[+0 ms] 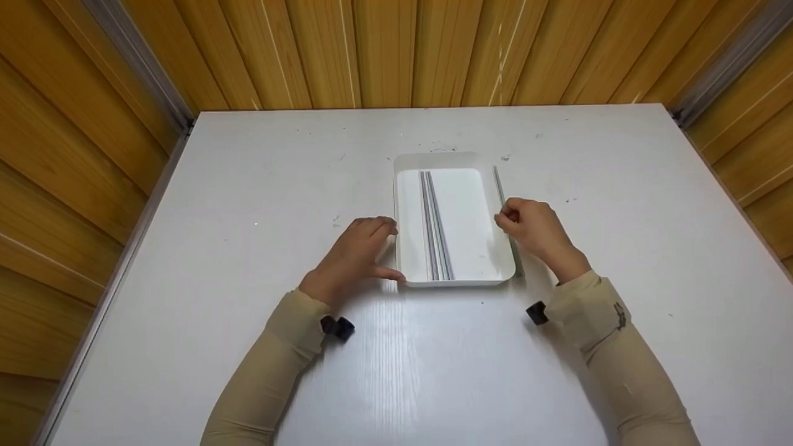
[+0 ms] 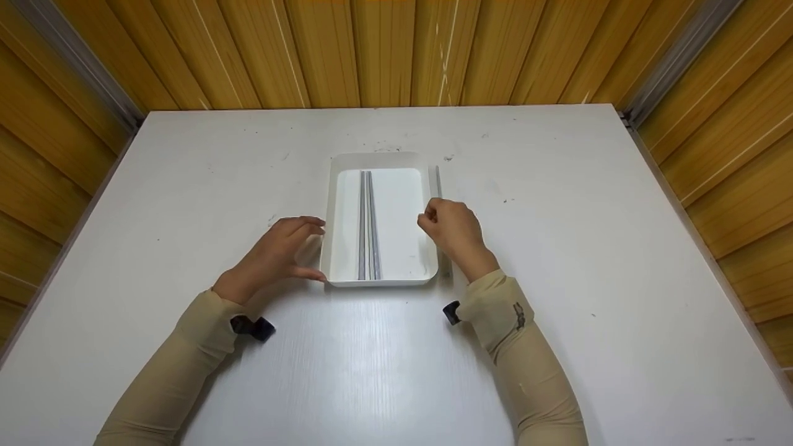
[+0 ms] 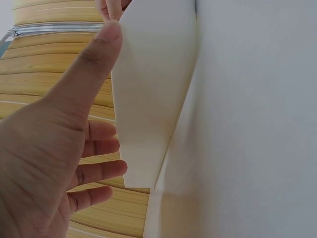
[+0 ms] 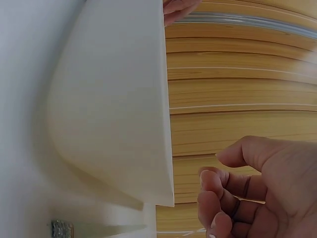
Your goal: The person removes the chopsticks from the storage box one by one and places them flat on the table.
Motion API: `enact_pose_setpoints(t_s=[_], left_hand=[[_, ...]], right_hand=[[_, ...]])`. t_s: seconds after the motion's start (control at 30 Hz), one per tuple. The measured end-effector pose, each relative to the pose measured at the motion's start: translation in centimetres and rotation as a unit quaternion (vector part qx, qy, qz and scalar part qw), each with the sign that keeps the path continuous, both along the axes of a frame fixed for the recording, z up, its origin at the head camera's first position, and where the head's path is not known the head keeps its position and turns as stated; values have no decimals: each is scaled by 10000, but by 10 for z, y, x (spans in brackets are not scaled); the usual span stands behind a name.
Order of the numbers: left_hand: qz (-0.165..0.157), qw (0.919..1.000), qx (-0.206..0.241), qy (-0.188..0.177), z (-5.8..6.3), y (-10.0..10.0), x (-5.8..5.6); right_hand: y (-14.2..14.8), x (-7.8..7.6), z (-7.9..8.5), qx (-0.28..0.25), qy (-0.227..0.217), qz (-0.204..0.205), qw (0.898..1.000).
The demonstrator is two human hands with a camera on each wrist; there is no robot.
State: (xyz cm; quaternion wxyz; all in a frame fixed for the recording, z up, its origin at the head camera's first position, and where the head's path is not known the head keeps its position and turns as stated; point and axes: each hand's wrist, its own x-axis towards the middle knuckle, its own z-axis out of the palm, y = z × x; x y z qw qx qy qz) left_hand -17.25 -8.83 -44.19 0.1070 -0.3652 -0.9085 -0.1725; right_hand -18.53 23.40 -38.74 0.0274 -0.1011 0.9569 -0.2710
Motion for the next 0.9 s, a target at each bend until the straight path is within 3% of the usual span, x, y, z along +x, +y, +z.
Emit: enact_pose_setpoints(t_s=[0.67,0.9], left_hand=[[-110,9998,165,84,1,-1,1],[-95,9998,124,96,0,0,1]], right_hand=[[-33,-4,-12,263,-546,388,9974],[-42,-2,-17,366,-472,473,9971]])
